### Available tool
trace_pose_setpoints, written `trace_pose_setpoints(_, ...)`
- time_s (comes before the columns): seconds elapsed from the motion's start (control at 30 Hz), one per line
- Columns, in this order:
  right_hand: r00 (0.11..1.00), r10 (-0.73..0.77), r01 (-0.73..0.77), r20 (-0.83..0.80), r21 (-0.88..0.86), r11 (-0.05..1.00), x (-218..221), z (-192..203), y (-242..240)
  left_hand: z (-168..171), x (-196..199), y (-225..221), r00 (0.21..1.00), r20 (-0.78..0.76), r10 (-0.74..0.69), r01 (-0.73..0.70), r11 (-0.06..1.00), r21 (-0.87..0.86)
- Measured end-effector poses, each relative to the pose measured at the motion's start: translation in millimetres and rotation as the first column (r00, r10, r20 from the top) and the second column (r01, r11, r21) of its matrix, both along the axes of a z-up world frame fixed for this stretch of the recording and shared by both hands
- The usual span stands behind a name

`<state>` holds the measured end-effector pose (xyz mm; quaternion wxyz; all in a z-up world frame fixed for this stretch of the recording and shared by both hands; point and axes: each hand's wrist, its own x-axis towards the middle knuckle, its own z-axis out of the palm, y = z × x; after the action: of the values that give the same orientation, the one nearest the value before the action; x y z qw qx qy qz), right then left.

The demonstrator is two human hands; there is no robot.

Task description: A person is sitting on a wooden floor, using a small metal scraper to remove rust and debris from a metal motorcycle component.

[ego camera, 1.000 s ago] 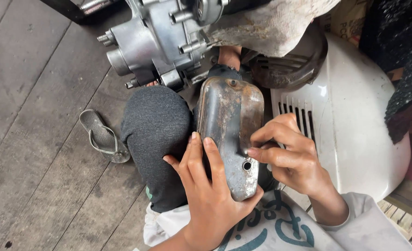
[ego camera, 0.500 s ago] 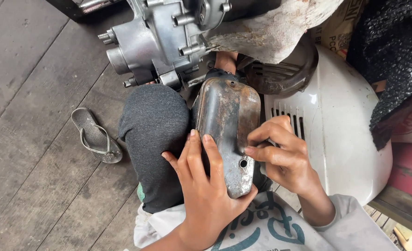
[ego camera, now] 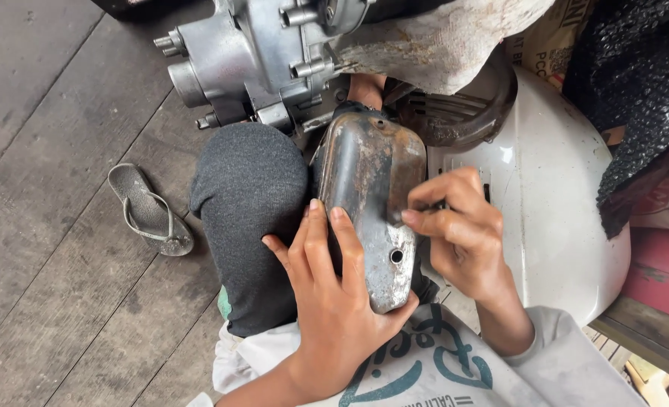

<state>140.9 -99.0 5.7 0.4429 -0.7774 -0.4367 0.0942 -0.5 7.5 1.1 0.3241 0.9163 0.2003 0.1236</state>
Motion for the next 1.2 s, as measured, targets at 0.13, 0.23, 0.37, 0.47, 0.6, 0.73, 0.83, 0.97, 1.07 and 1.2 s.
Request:
trace_pose_setpoints(0.13,1.000,-0.014,0.014,-0.004,-0.004,1.000,-3,1,1,-3,0,0,1.000,-0.004,0.004,-0.004,1.000,0.003)
trace_pose_setpoints(0.23,0.999,-0.046,0.046,0.018,0.010,0.999,-8,1,3,-2,-1,-1,1.000,-0.008,0.003,-0.003,1.000,-0.011)
trace_pose_setpoints(0.37,0.991,-0.124,0.123,0.045,0.013,0.992,-17,0,3,-2,1,0,1.000,-0.001,0.001,-0.001,1.000,-0.007)
trace_pose_setpoints(0.47,0.983,-0.179,0.179,0.045,0.012,0.984,-22,2,8,0,-1,1,1.000,-0.019,-0.011,0.010,1.000,-0.014)
trace_pose_setpoints(0.6,0.972,-0.232,0.233,0.040,-0.004,0.973,-32,3,4,-5,-4,-1,1.000,-0.013,-0.011,0.011,1.000,-0.009)
trace_pose_setpoints(0.73,0.964,-0.259,0.258,0.055,0.007,0.966,-34,4,10,3,-2,0,1.000,-0.016,-0.003,0.002,1.000,-0.014)
trace_pose_setpoints(0.83,0.958,-0.280,0.279,0.065,0.027,0.960,-35,4,10,1,-1,1,1.000,-0.006,-0.013,0.013,1.000,0.016)
trace_pose_setpoints(0.97,0.958,-0.282,0.281,0.054,0.021,0.959,-33,4,14,-1,0,0,1.000,-0.006,-0.010,0.010,1.000,-0.001)
trace_pose_setpoints(1.07,0.957,-0.285,0.284,0.062,0.016,0.959,-41,8,9,0,-7,-3,1.000,-0.012,-0.010,0.010,1.000,0.009)
trace_pose_setpoints(1.2,0.954,-0.282,0.282,0.105,0.019,0.959,-34,9,19,-2,0,-1,1.000,0.025,0.002,-0.002,1.000,0.004)
